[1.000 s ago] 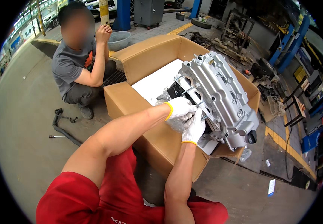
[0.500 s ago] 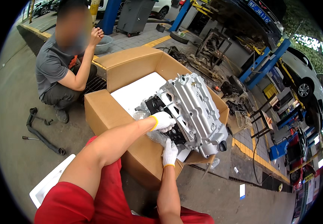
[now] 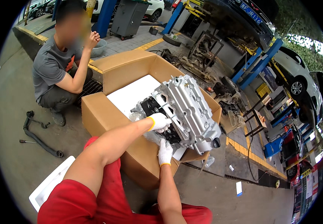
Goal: The person unpacks a silver engine cylinder head from a cardboard box and removes the white styrofoam packaging. They then pick up several metal bolts and begin inserting them into the threaded holes on the cylinder head, tightening them by hand.
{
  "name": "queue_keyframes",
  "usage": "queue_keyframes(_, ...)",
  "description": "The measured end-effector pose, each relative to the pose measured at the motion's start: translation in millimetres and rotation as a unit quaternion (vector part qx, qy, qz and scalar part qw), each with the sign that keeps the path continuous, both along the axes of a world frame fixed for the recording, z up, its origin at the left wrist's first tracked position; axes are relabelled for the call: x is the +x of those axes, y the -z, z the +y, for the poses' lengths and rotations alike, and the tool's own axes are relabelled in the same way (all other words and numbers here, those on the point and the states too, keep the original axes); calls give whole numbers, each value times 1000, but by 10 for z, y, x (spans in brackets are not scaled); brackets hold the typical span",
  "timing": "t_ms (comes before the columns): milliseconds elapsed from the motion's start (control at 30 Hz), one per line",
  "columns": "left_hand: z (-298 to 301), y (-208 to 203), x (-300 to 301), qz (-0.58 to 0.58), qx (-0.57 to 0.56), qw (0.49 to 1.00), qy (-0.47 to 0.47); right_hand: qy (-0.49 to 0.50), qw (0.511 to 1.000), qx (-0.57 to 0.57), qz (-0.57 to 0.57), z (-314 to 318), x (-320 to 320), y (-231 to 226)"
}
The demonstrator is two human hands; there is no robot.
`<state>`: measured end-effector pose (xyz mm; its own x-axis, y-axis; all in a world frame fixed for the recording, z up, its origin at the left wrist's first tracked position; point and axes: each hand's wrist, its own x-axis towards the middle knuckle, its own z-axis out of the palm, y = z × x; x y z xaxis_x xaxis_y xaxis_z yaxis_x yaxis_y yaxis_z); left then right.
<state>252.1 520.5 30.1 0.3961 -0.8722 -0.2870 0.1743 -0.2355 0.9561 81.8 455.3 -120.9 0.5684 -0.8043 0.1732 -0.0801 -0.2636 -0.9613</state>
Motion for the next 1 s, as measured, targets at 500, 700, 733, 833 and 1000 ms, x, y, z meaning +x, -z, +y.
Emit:
queue_keyframes(500, -233, 21, 29, 20, 19, 998, 60, -3, 994, 113, 1, 16, -105, -178)
queue_keyframes(700, -364, 94, 96, 52, 29, 994, 86, -6, 992, 128, -19, 46, -123, -192)
queue_keyframes(733, -415, 123, 127, 53, 22, 994, 95, -4, 992, 122, -22, 17, -113, -171)
queue_keyframes(833, -506, 309, 236, -71, 12, 991, 113, -11, 992, 125, -22, 22, -95, -153)
queue_keyframes(1000, -522, 162, 279, -636, -43, 718, 279, 0, 993, 113, -19, -91, -140, -67)
